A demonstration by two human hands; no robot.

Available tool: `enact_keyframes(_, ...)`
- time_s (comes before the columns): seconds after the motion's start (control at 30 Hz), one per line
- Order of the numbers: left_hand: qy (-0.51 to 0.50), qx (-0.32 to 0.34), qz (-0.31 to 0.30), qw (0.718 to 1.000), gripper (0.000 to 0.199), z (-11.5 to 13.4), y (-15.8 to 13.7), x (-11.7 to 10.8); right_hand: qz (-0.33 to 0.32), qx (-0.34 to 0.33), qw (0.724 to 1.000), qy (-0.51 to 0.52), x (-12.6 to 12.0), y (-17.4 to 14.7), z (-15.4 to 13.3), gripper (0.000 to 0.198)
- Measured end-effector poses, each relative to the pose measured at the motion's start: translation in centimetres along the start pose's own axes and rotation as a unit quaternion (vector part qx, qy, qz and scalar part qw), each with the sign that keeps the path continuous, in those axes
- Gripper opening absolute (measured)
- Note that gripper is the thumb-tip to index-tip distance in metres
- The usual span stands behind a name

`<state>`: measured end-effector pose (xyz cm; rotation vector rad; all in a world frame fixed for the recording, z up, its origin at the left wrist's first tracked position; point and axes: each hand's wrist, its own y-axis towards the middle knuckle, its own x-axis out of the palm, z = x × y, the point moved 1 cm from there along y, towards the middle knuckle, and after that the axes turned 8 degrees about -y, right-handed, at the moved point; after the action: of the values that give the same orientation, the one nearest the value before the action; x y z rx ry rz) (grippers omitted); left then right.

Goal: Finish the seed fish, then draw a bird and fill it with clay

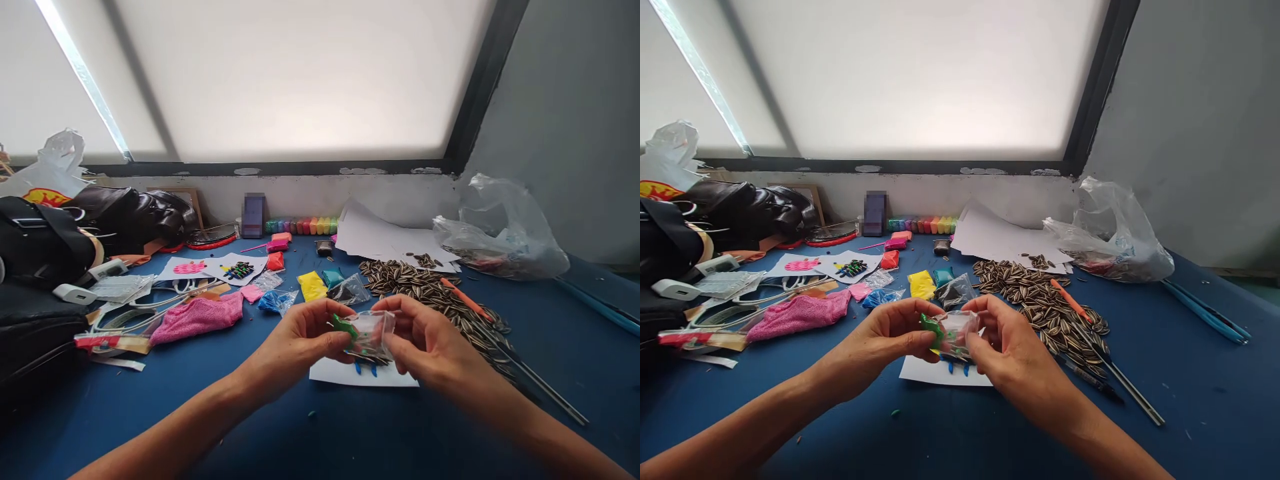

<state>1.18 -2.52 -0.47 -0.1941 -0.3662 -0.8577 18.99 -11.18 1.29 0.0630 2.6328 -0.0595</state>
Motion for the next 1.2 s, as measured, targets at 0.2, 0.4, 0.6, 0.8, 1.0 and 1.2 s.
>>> enact_keyframes(0.2, -0.009, -0.008, -0.003, 1.000, 0.036, -0.41, 0.01, -0.15, 0.025, -0.012, 0.999, -0.045, -0.10, 0.25, 0.35, 0.021)
enact_keyframes(0.4, -0.042, -0.008, 0.041, 0.998, 0.038, -0.43, 0.25, -0.34, 0.090, -0.010, 0.995, -0.040, -0.16, 0.37, 0.26, 0.016)
enact_keyframes(0.6, -0.066, -0.014, 0.031, 0.997, 0.044, -0.32, 0.36, -0.27, 0.113, -0.067, 0.988, -0.075, 0.22, 0.24, 0.41, 0.018)
enact_keyframes(0.8, -0.053, -0.003, 0.037, 0.998, 0.036, -0.36, 0.22, -0.33, 0.134, -0.034, 0.986, -0.089, 0.43, 0.42, 0.64, 0.018)
enact_keyframes(1.0, -0.050, 0.016, 0.044, 0.998, 0.039, -0.17, 0.20, -0.20, 0.160, -0.029, 0.985, -0.062, 0.36, 0.51, 0.65, 0.017)
enact_keyframes(1.2, -0.038, 0.003, 0.045, 0.998, 0.042, -0.36, 0.33, -0.28, 0.086, -0.046, 0.995, -0.003, -0.16, 0.56, 0.28, 0.022)
